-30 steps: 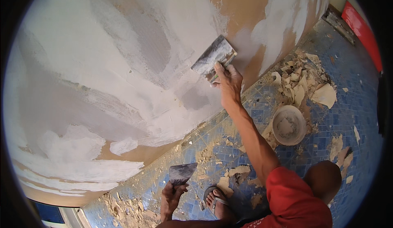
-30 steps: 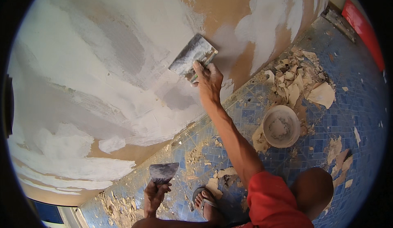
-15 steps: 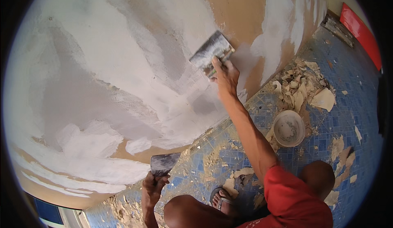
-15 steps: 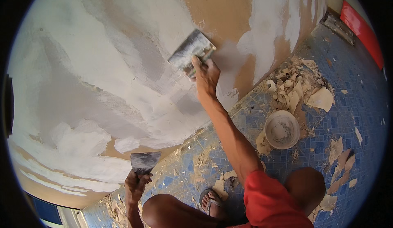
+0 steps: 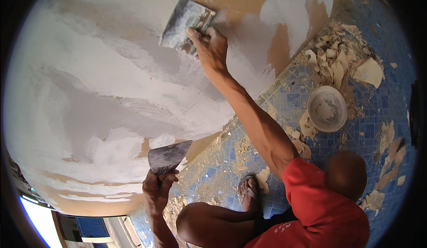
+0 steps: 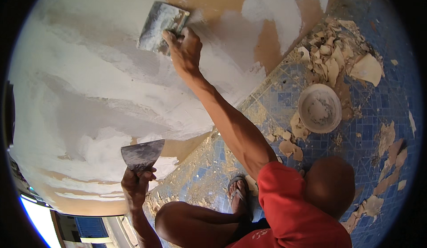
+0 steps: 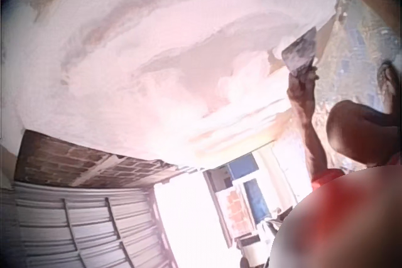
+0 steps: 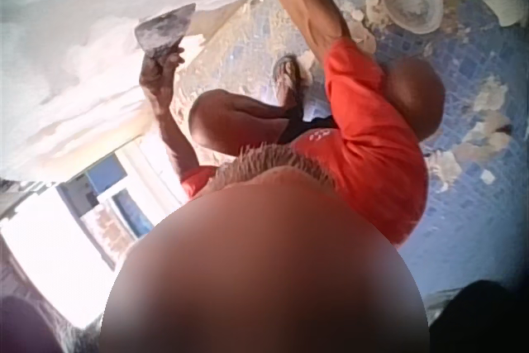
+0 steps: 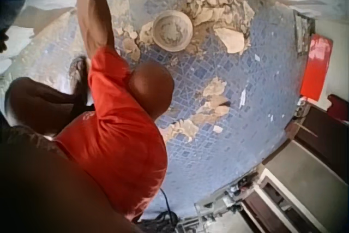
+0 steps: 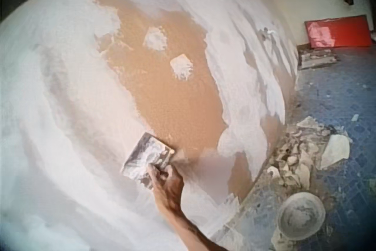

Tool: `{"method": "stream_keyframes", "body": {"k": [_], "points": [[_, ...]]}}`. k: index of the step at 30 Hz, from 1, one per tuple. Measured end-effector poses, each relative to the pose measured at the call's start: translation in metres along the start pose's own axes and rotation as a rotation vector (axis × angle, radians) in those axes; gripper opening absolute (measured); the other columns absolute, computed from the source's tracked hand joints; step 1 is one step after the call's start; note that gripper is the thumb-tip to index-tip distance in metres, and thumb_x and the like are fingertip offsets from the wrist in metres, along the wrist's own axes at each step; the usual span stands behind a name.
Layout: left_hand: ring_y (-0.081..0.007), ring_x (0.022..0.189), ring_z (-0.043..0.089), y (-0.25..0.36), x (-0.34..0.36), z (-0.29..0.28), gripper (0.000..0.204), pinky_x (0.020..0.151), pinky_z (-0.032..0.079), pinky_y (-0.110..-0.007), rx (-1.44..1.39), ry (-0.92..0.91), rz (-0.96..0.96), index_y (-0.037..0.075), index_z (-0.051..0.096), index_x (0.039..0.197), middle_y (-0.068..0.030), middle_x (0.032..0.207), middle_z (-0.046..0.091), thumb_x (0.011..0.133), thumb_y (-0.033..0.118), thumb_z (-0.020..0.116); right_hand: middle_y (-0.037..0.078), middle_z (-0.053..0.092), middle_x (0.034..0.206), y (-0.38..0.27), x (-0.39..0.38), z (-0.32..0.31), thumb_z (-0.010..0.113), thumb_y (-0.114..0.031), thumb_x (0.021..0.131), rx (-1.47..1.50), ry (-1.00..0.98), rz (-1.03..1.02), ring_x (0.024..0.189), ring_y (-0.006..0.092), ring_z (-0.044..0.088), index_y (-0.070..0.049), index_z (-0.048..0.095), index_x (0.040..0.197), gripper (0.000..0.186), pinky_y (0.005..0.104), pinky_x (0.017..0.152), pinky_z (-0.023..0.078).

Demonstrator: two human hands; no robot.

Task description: The person applies white plaster to a wall using a trowel and a smaller scraper. They repeatedly scoop plaster from a bowl on the floor and spread it across the wall surface, smoothing it with the tools.

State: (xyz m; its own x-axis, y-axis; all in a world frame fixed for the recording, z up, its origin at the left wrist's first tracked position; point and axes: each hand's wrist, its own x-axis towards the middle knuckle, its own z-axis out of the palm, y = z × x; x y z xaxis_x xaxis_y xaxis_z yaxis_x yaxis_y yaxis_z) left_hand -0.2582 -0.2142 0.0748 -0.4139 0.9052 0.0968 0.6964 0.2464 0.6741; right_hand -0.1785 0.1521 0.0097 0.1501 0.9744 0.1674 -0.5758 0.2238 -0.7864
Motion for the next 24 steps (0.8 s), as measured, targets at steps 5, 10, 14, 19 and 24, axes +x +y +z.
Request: {"method": "stream_keyframes", "body": {"k": [5, 10, 14, 19, 24], "points": [[-0.0184, 0.084, 0.070, 0.018, 0.001, -0.005, 0.027, 0.074, 0.059, -0.033, -0.059, -0.042, 0.005, -0.003, 0.061, 0.117, -0.0146, 0.099, 0.074, 0.094, 0.007, 0.072, 0.003, 0.062, 0.090, 0.143, -0.097, -0.097, 0.076, -0.043, 0.092, 0.190, 0.163, 0.473, 0.075, 0.0126, 0.063, -0.006, 0.064, 0.098, 0.040, 0.0313, 0.058, 0.060], [-0.0186, 0.085, 0.070, 0.018, 0.015, 0.003, 0.026, 0.074, 0.059, -0.033, 0.085, -0.148, 0.102, -0.004, 0.061, 0.116, -0.0153, 0.102, 0.074, 0.095, 0.009, 0.072, 0.013, 0.058, 0.109, 0.225, -0.159, -0.166, 0.075, -0.031, 0.094, 0.290, 0.643, 0.690, 0.098, 0.0269, 0.063, -0.002, 0.057, 0.114, 0.040, 0.0551, 0.085, 0.063], [-0.0179, 0.084, 0.070, -0.009, 0.031, 0.017, 0.023, 0.074, 0.059, -0.033, 0.124, -0.229, 0.144, -0.002, 0.062, 0.115, -0.0133, 0.100, 0.075, 0.095, 0.006, 0.071, 0.020, 0.065, 0.105, 0.250, -0.147, -0.195, 0.068, -0.018, 0.094, -0.288, 0.678, 0.315, 0.093, 0.0344, 0.068, 0.002, 0.053, 0.119, 0.035, 0.0501, 0.076, 0.063], [-0.0171, 0.079, 0.070, -0.044, 0.030, 0.012, 0.017, 0.071, 0.058, -0.034, 0.342, -0.251, 0.167, -0.001, 0.060, 0.107, -0.0123, 0.095, 0.076, 0.094, 0.003, 0.070, 0.033, 0.069, 0.100, 0.248, -0.132, -0.189, 0.057, -0.018, 0.097, -0.604, 0.542, 0.310, 0.093, 0.0506, 0.067, 0.006, 0.055, 0.114, 0.030, 0.0569, 0.080, 0.052], [-0.0171, 0.074, 0.070, -0.067, 0.020, -0.020, 0.021, 0.067, 0.056, -0.033, 0.291, -0.268, 0.061, 0.000, 0.057, 0.102, -0.0140, 0.088, 0.075, 0.092, 0.005, 0.075, 0.030, 0.069, 0.100, 0.248, -0.120, -0.187, 0.056, -0.018, 0.098, -0.740, 0.535, 0.300, 0.093, 0.0480, 0.067, 0.005, 0.062, 0.105, 0.025, 0.0564, 0.080, 0.051]]}}
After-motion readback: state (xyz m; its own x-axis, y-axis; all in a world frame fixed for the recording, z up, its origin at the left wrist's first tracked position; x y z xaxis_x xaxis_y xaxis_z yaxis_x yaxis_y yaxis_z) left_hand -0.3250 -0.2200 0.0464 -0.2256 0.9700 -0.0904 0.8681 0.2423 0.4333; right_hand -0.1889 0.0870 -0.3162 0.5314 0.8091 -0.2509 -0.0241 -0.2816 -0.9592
